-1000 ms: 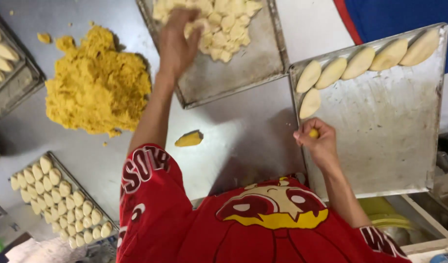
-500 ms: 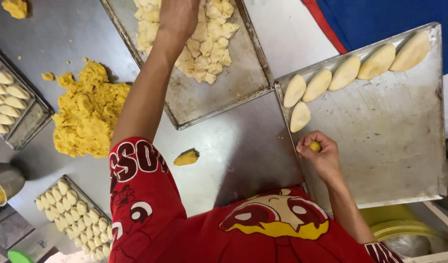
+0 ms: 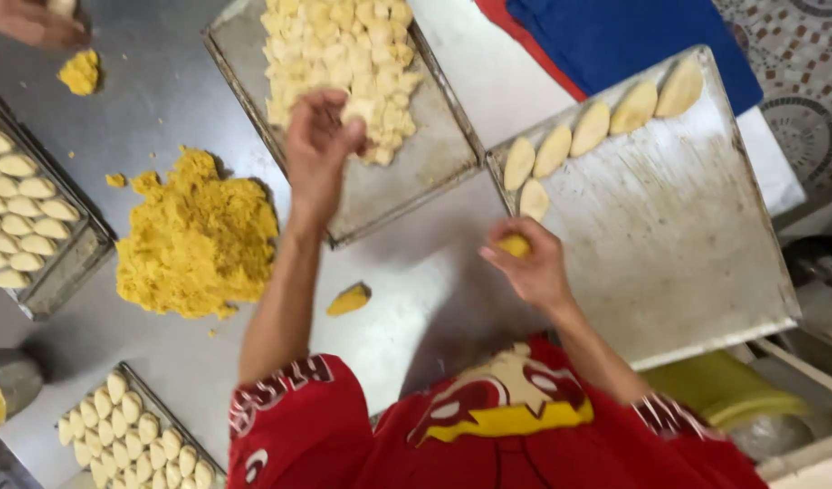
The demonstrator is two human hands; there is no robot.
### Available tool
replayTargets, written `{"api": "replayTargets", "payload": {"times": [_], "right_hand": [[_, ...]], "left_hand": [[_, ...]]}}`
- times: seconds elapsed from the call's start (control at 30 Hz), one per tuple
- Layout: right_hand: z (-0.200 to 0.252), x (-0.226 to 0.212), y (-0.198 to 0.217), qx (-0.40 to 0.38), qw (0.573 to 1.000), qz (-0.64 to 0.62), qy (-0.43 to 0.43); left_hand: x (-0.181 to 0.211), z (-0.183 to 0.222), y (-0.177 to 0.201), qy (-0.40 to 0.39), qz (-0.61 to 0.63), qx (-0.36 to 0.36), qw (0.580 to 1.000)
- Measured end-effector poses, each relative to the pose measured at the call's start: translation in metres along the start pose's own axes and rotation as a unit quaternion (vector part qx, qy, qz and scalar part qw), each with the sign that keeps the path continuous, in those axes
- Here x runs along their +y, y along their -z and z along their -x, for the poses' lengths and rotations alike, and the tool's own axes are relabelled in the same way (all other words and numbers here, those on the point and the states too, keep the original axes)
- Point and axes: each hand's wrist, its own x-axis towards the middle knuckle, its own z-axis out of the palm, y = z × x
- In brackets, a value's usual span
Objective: Shaping and filling small dough portions into pastries on a metal work surface
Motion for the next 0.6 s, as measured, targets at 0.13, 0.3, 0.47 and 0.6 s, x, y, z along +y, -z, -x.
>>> {"api": "replayTargets", "payload": {"times": [0.13,0.3,0.47,0.6], "right_hand": [[-0.007,-0.079,-0.053,-0.034,0.989,-0.025,0.145],[0.05,-0.079,-0.086,-0.107,0.973,-0.058,0.194],[0.109,-0.001,-0.107,-0.133,0.989,0.024,0.056],[0.159,0.0,-0.104,-0.122,0.983,-0.117,-0.07]], "left_hand": [[-0.015,0.131,-0.025,0.08,0.19,0.002,0.978],[-0.021,0.23,0.006,0.057,0.158,-0.032,0.985],[-0.108,0.293,0.017,0.176,0.171,0.079,0.966],[-0.151,0.323,0.029,0.288,0.213,0.161,0.92]]}}
